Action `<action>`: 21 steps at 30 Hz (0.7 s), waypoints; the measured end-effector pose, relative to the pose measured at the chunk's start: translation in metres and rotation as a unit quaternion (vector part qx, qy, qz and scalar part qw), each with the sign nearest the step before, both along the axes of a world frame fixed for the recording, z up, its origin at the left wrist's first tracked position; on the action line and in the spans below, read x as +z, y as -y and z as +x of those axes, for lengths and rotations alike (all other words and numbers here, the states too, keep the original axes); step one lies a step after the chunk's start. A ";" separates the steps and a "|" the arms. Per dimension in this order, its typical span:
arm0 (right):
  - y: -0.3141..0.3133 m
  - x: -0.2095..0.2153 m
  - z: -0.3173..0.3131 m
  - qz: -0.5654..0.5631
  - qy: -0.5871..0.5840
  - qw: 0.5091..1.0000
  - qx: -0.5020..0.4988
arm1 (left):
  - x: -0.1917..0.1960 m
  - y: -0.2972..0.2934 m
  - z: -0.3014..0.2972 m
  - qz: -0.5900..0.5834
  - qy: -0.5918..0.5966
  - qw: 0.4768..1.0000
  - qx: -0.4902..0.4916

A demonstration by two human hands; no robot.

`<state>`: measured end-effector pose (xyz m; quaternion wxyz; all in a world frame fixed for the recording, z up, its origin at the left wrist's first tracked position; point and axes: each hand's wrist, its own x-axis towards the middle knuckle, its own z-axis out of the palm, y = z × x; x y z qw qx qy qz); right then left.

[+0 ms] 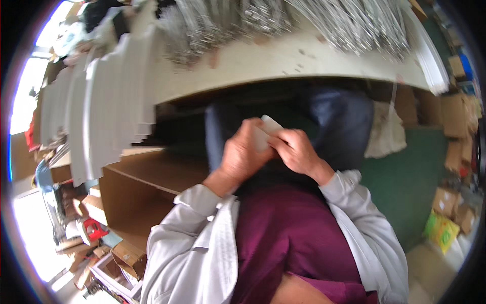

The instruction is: Assemble a cardboard box and place a bundle of wire brushes inside it.

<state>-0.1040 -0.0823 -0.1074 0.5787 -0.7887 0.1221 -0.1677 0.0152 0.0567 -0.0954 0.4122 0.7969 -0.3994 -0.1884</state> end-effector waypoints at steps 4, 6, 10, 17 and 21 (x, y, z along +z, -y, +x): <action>-0.004 0.004 -0.008 -0.040 -0.025 0.999 -0.008 | -0.015 -0.001 -0.005 -0.041 0.048 0.998 -0.023; -0.010 0.000 -0.010 -0.055 0.005 0.998 -0.037 | -0.016 0.000 -0.009 -0.044 0.031 0.998 -0.018; -0.022 -0.005 -0.017 0.108 -0.022 0.988 -0.110 | -0.024 -0.002 -0.014 0.002 -0.001 1.000 -0.013; -0.023 -0.013 -0.012 0.006 -0.034 0.996 -0.082 | -0.033 0.001 -0.014 0.004 -0.002 1.000 -0.017; -0.020 -0.012 -0.007 -0.096 0.034 0.992 -0.076 | -0.030 0.000 -0.015 0.004 -0.016 1.000 -0.014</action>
